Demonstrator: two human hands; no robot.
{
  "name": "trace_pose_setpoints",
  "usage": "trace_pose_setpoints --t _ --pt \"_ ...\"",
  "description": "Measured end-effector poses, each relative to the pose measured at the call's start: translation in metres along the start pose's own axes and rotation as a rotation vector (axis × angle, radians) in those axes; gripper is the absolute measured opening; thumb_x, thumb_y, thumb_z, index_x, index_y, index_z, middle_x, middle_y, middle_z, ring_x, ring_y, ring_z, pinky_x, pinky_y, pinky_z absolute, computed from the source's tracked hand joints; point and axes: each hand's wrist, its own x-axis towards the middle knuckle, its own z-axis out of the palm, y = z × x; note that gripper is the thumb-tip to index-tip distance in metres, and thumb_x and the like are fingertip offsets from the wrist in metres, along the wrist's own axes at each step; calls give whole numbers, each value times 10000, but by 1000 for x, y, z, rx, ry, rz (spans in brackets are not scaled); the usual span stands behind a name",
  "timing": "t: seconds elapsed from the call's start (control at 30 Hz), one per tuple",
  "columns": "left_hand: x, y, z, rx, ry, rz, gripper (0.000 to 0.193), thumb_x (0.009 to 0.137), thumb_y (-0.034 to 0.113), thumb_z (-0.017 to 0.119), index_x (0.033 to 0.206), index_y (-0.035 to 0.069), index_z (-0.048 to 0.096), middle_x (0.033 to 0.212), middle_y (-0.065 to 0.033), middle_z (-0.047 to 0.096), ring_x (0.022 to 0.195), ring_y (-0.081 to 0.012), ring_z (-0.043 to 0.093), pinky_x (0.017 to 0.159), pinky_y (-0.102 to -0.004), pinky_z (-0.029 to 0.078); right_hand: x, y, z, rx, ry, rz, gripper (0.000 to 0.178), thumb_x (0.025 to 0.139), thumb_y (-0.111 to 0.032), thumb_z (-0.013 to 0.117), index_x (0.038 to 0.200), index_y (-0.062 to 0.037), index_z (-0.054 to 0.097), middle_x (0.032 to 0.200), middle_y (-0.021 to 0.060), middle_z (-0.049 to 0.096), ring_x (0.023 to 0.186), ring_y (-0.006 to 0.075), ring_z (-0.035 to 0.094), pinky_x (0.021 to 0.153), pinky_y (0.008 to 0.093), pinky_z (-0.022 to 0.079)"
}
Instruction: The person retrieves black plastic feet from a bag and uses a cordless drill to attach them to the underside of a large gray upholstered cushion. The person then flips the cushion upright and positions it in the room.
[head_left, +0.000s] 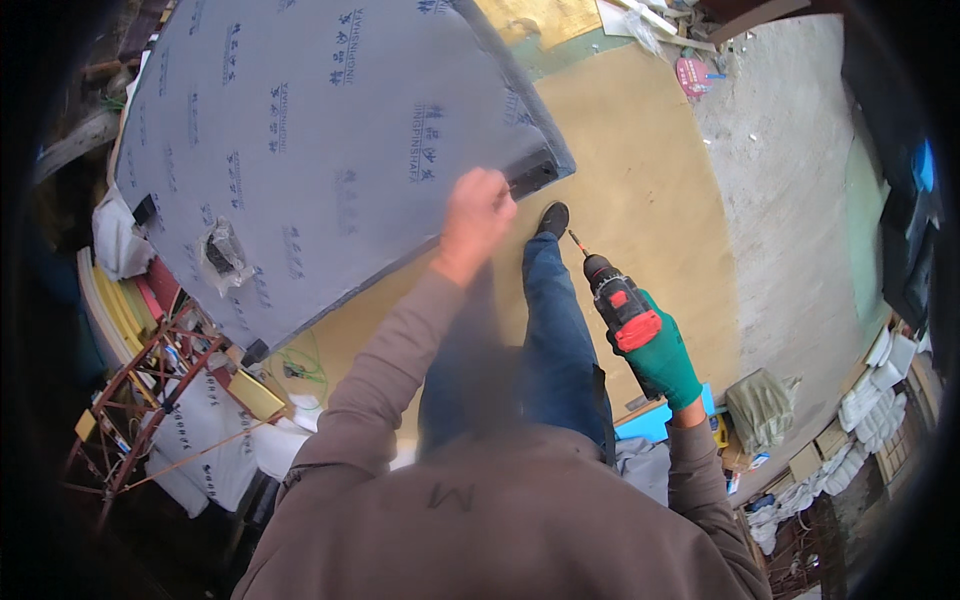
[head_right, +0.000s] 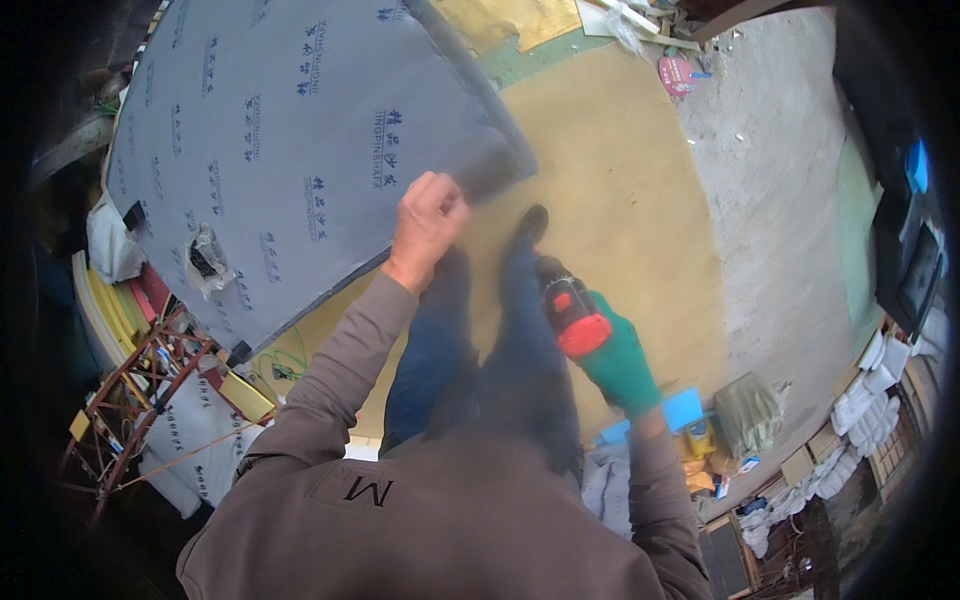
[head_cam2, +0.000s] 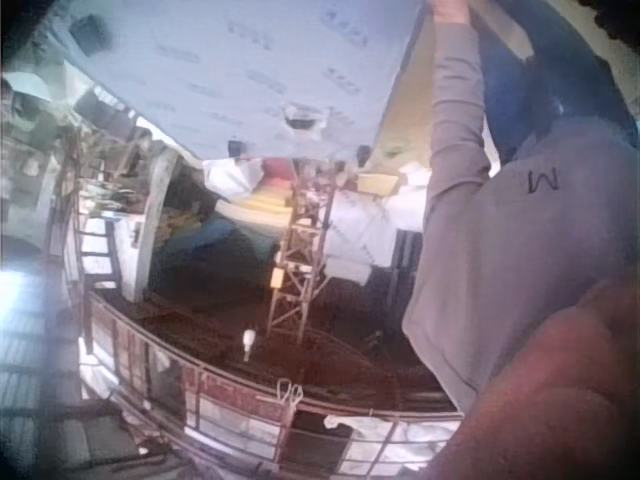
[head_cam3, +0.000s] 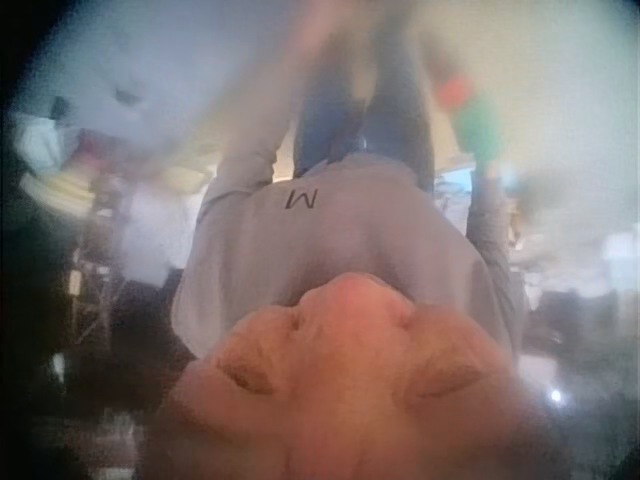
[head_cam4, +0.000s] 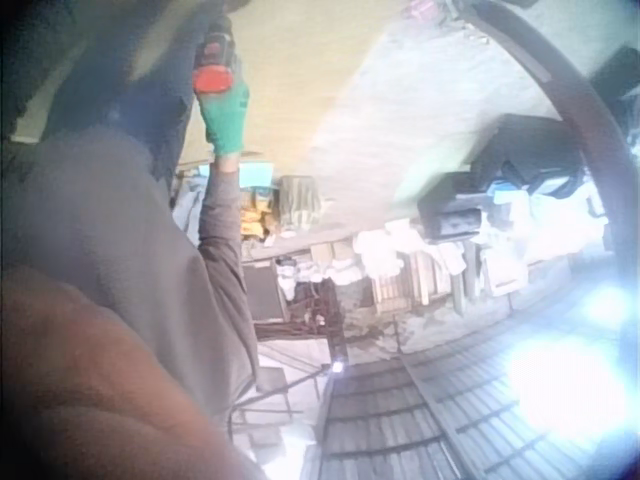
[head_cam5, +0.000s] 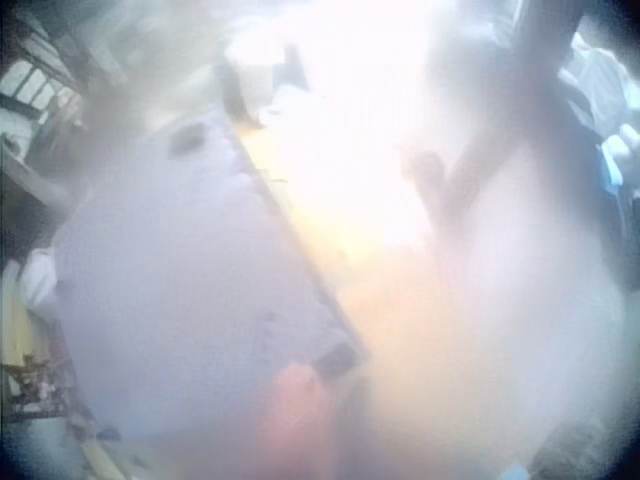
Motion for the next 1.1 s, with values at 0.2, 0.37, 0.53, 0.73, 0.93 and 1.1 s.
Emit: trace_pose_setpoints --t 0.2,0.37,0.53,0.73,0.93,1.1 --pt "6 -1 11 120 -38 -4 100 873 38 711 906 52 618 862 -131 609 846 -367 628 733 -493 510 0 15 -11 7 -19 -18 592 920 -172 801 1478 -68 635 931 167 753 797 189 714 734 376 577" --pt "11 5 19 220 -27 8 158 884 85 747 1017 49 670 947 -132 634 911 -340 648 802 -470 530 7 12 -6 31 -2 -61 595 923 -151 792 1489 -69 627 957 157 763 817 178 714 747 377 579" --pt "-7 11 -2 73 7 -135 255 907 144 784 1122 22 719 1020 -118 650 900 -311 642 828 -434 544 17 -5 1 48 -52 -15 525 932 -127 779 1432 -49 639 1001 144 763 847 154 672 792 367 573" --pt "-1 -14 9 -95 -71 -127 244 906 172 802 1087 27 726 1015 -114 658 862 -320 637 802 -442 541 39 -13 24 0 -28 -183 695 874 -136 825 1533 -75 613 1019 140 798 885 163 744 784 375 598" --pt "-2 -26 27 62 19 -182 225 935 202 788 1094 54 731 1079 -102 681 1021 -350 661 918 -463 541 46 -15 32 -73 -7 -170 723 875 -131 813 1557 -40 590 1040 164 799 894 199 769 792 373 600" --pt "-8 -40 17 -182 -79 -384 309 968 243 783 1222 76 729 1248 -104 664 1211 -335 625 1065 -454 516 57 -23 38 -33 -44 -64 708 886 -150 805 1549 -26 592 1042 173 800 877 221 774 790 381 603"
